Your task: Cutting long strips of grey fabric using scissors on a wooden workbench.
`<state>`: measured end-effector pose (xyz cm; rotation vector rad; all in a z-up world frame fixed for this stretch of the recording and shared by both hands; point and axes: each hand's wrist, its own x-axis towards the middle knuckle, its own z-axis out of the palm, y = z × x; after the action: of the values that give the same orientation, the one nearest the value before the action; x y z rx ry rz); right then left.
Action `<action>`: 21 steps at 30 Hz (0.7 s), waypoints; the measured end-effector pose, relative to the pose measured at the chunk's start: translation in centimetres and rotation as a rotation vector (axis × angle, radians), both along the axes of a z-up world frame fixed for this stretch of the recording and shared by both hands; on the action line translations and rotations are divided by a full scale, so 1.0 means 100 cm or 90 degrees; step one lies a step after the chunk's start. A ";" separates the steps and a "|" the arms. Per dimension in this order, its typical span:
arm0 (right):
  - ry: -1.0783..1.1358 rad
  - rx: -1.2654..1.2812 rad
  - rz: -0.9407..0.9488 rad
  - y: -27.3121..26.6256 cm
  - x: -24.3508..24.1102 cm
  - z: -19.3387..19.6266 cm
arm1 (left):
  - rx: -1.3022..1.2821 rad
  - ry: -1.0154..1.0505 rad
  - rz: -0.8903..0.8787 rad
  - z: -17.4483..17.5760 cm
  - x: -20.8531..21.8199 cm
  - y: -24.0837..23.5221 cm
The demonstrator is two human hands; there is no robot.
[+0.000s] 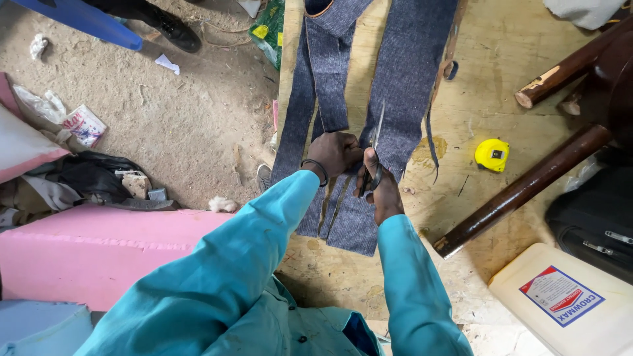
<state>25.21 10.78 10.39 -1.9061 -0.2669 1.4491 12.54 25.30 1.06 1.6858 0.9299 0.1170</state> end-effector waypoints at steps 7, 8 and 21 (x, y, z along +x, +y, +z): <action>-0.061 0.011 -0.126 -0.004 -0.005 -0.022 | 0.007 0.027 -0.011 -0.001 0.005 -0.001; -0.065 0.009 -0.129 -0.004 -0.004 -0.022 | 0.004 0.027 0.006 -0.001 0.008 0.001; -0.051 0.040 -0.095 -0.010 0.000 -0.023 | -0.074 0.008 0.166 -0.014 0.062 0.036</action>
<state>25.17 9.80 8.09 -1.8942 -0.2012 1.2545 18.75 28.91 -0.36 1.4551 1.1424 0.2230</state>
